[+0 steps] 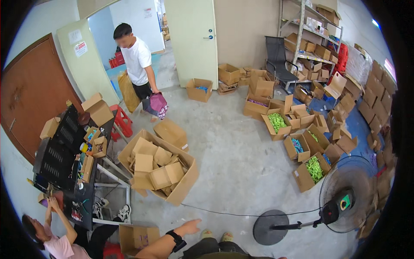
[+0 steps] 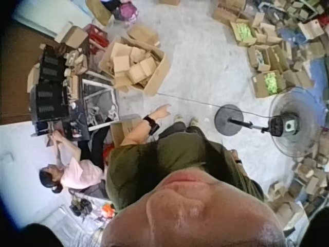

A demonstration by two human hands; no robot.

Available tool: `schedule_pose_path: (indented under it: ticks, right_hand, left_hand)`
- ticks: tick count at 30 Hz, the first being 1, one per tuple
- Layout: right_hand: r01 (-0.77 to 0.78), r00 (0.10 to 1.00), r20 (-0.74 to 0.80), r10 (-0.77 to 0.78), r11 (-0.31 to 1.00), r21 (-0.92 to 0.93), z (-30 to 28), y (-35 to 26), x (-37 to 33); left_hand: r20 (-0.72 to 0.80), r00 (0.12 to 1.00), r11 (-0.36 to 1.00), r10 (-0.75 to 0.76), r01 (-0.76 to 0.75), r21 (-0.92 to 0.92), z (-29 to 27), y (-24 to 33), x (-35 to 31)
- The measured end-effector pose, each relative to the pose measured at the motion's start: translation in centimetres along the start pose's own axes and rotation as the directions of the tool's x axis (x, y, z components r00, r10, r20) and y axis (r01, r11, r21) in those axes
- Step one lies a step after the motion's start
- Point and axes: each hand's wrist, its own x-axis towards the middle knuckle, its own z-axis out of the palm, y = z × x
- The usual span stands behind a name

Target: Sort and process small purple batteries with attached wires using pliers, then stand up and turn on a standing fan.

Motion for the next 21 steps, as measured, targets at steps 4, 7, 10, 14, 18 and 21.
schedule_pose_path:
  ticks: [4, 7, 10, 14, 18, 21]
  right_hand:
    - [-0.007, 0.998, 0.057, 0.002, 0.997, 0.075, 3.7, -2.3, -2.9]
    - [-0.025, 0.993, 0.114, 0.014, 0.995, 0.101, 4.0, -6.4, -5.3]
    - [0.071, 0.995, 0.067, -0.074, 0.996, 0.048, -1.4, -14.9, -6.6]
    - [0.195, 0.980, -0.037, -0.195, 0.981, -0.004, -7.4, -21.8, -8.3]
    - [0.222, 0.962, -0.209, -0.175, 0.949, 0.225, -8.8, -19.9, -8.5]
    - [0.130, 0.990, -0.073, -0.118, 0.973, 0.190, -7.9, -12.4, -8.9]
  left_hand:
    - [0.325, 0.928, 0.971, -0.182, 0.222, -0.091, -2.1, 0.9, 0.6]
    - [0.289, 0.922, 0.963, -0.257, 0.269, -0.001, -4.0, 1.1, 1.7]
    - [0.119, 0.956, 0.958, -0.270, 0.279, -0.065, -6.4, 2.2, 1.8]
    - [-0.055, 0.963, 0.937, -0.264, 0.242, -0.254, -11.0, 5.5, 0.8]
    - [-0.159, 0.943, 0.924, -0.291, 0.234, -0.304, -11.1, 7.1, -0.6]
    - [0.002, 0.995, 0.976, -0.097, 0.095, 0.195, -6.9, 7.7, -2.4]
